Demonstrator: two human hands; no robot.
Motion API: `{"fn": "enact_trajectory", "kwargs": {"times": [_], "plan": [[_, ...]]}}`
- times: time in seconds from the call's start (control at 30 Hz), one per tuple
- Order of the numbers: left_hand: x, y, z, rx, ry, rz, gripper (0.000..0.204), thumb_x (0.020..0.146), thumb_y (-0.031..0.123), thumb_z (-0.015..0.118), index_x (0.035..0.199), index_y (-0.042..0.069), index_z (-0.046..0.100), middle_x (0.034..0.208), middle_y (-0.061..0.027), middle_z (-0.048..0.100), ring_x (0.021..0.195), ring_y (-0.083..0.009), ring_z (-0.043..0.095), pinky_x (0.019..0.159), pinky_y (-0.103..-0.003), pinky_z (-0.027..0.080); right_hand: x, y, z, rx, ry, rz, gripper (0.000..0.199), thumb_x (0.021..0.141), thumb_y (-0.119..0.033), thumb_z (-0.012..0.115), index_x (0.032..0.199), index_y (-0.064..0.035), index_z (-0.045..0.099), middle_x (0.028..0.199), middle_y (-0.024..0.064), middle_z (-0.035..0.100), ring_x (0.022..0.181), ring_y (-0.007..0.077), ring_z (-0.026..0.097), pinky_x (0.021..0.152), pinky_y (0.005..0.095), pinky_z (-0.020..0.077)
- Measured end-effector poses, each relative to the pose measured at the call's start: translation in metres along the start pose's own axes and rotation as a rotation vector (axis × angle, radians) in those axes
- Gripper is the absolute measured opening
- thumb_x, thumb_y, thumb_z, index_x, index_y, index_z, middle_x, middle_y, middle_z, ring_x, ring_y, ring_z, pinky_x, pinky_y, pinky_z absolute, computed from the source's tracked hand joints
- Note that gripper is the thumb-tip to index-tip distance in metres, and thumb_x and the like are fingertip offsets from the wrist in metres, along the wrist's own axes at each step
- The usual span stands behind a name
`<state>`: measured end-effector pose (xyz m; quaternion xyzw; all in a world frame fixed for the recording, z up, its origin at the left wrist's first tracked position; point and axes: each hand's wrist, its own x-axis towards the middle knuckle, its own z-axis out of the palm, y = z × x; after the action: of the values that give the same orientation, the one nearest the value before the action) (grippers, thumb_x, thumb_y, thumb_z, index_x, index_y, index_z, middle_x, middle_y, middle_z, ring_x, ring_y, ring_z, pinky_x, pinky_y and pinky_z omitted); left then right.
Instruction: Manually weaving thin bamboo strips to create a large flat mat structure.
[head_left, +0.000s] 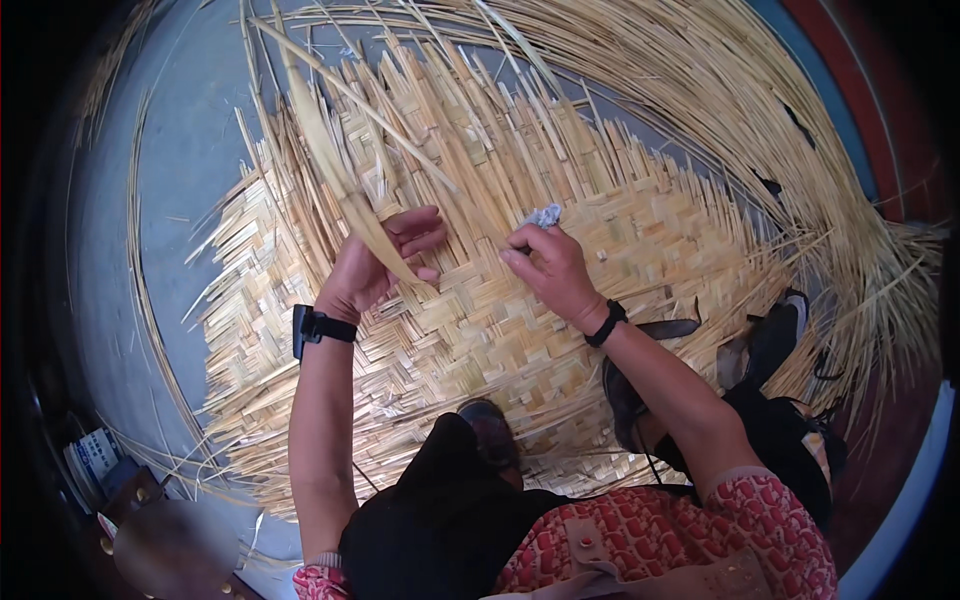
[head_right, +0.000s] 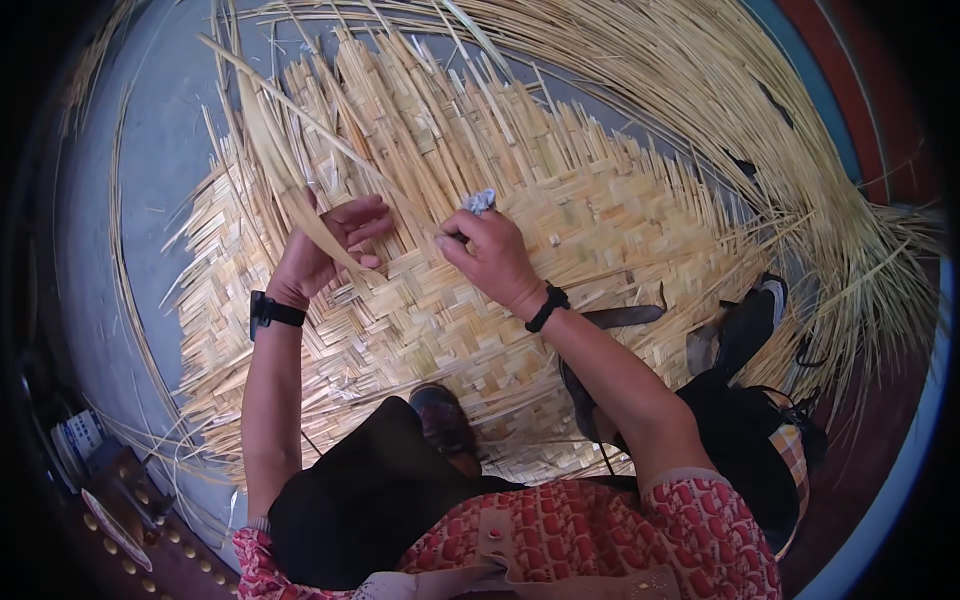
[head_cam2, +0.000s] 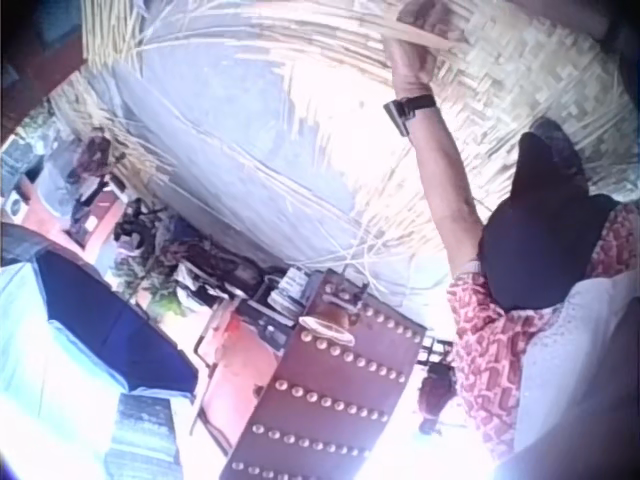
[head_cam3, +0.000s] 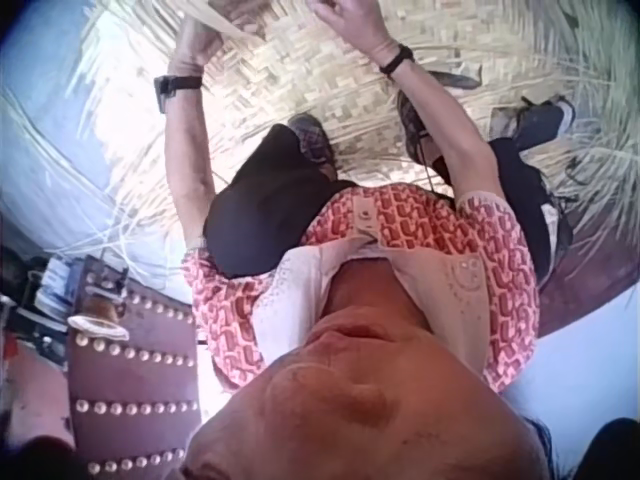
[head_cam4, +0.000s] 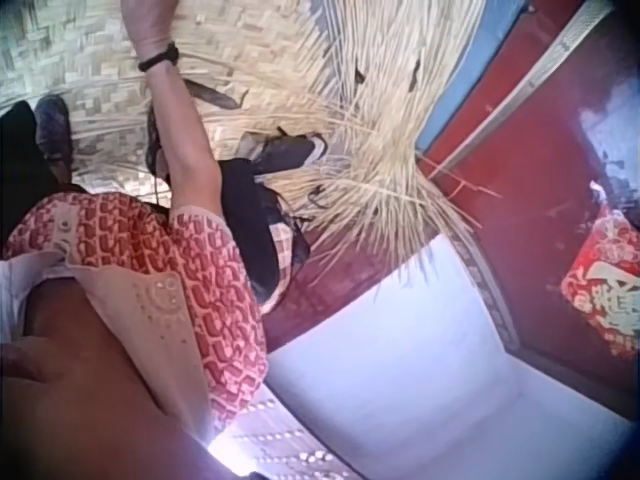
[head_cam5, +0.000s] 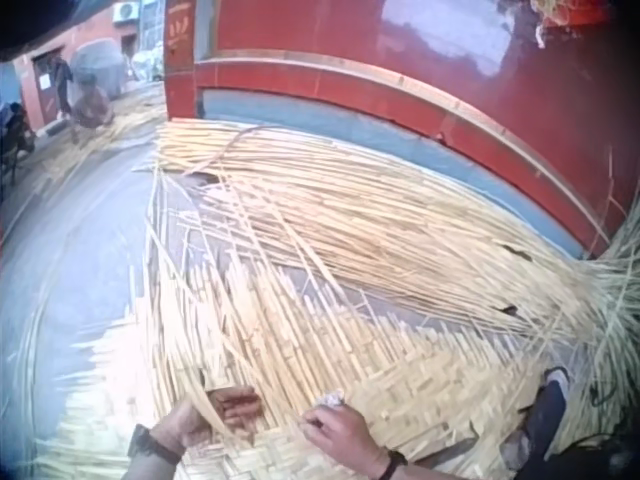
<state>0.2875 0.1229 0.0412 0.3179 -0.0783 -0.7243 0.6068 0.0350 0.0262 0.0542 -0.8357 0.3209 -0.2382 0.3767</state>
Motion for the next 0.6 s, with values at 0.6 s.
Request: {"fn": "enact_trajectory", "kwargs": {"times": [0.6], "plan": [[0.033,-0.025,-0.018,0.615,0.216,-0.070,0.049,0.084,0.015,0.077,0.128,0.004,0.060,0.107,-0.0089,0.071,0.108,-0.0179,0.063,0.092,-0.030,0.050,0.000,0.016,0.023,0.350,0.153,0.271,0.013,0.085,-0.008,0.072,0.092,-0.0045,0.062,0.077,0.0052,0.062,0.067,0.0134,0.058,0.064,0.0276,0.0480]]}}
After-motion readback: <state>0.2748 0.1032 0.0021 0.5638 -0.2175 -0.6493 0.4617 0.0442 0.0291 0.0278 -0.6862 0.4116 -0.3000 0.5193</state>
